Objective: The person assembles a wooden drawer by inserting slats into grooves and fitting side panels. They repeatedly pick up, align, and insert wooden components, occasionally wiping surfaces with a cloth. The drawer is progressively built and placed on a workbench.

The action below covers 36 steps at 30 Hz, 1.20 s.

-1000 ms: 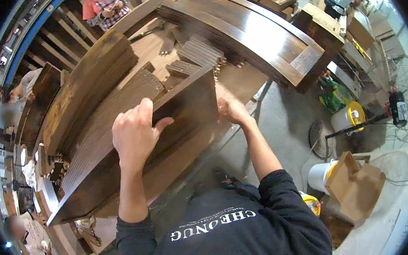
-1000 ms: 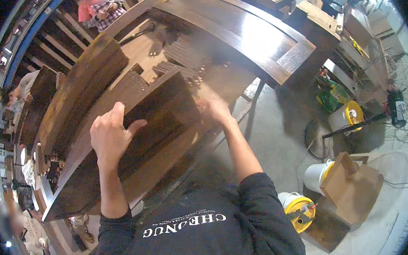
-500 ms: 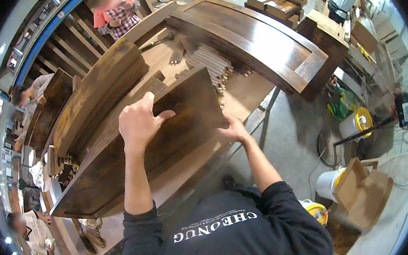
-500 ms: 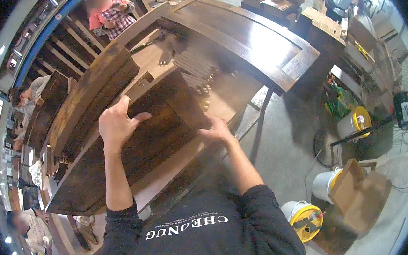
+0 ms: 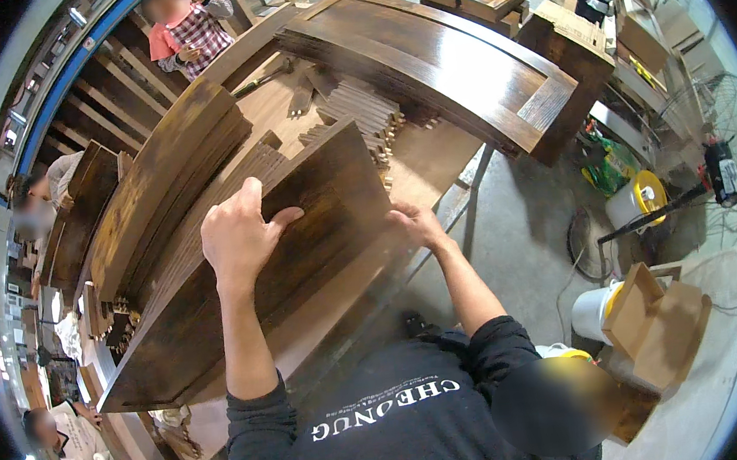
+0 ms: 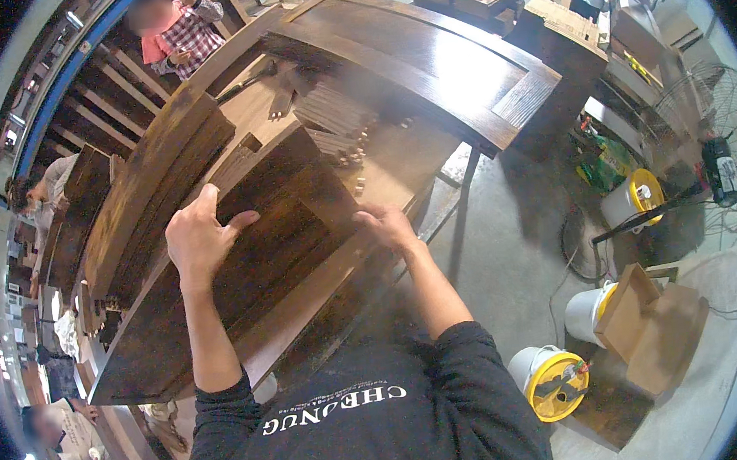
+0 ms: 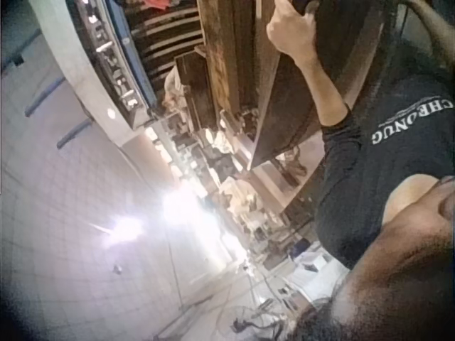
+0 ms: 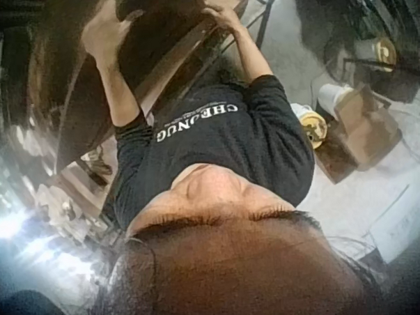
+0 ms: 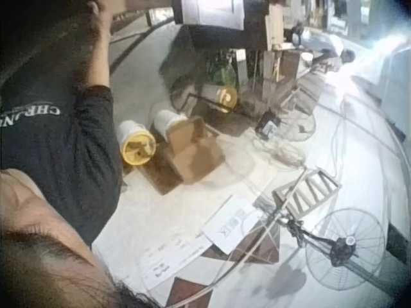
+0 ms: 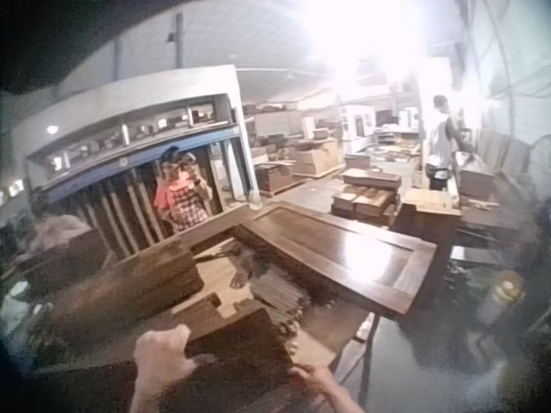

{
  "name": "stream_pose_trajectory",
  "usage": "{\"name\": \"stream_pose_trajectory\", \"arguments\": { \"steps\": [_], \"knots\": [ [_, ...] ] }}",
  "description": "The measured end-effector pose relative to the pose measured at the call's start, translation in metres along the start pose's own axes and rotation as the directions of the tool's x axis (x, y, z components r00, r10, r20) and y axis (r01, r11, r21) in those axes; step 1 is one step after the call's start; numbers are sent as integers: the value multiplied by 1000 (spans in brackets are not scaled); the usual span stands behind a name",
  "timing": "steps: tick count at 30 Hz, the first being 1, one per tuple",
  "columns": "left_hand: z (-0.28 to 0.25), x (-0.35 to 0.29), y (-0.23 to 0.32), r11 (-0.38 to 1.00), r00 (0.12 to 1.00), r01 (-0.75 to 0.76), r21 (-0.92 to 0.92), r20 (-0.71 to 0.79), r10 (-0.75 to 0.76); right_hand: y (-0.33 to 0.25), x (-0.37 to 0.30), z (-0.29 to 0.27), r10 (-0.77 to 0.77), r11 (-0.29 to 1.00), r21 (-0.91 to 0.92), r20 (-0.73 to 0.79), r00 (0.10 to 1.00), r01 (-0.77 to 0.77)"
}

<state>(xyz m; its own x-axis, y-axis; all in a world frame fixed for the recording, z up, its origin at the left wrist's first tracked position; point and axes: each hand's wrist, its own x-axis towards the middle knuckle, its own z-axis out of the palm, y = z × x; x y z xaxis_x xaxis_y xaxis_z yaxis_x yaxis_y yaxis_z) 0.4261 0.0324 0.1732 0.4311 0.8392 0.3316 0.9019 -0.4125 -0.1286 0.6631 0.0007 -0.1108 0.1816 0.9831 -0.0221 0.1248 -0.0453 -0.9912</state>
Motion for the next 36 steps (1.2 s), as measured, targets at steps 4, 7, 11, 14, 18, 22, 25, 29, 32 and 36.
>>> {"name": "stream_pose_trajectory", "arguments": {
  "steps": [4,7,11,14,18,22,25,29,32,36],
  "knots": [
    [-3,-3,5,999,999,-42,-20,-32,41,15,-11,-25,-131,986,19,-520,844,165],
    [-1,-5,7,1000,999,-5,-19,-33,4,24,-34,-39,-101,961,-261,-652,752,-97],
    [-2,-8,5,999,997,-40,-13,-73,39,20,-47,-27,16,852,-474,-398,917,-221],
    [2,-11,4,997,990,-63,-50,-130,56,-8,-33,-31,-179,771,-631,-347,921,-88],
    [-2,-10,7,998,991,-62,-13,-116,60,1,-4,-53,-392,501,-839,-3,920,211],
    [2,-11,6,998,989,-68,-19,-131,65,-7,-3,-58,-483,462,-788,161,861,407],
    [1,-9,10,996,985,-85,-30,-155,79,-3,8,-71,-366,512,-763,222,904,395],
    [3,-11,6,997,984,-75,-22,-162,71,-21,15,-69,-171,510,-821,198,965,258],
    [1,-9,7,998,991,-44,-41,-125,39,-34,16,-62,-255,858,-493,-162,953,145],
    [0,-7,4,998,989,-45,-31,-139,40,-44,4,-44,-154,896,-441,-213,965,46]
  ]
}}
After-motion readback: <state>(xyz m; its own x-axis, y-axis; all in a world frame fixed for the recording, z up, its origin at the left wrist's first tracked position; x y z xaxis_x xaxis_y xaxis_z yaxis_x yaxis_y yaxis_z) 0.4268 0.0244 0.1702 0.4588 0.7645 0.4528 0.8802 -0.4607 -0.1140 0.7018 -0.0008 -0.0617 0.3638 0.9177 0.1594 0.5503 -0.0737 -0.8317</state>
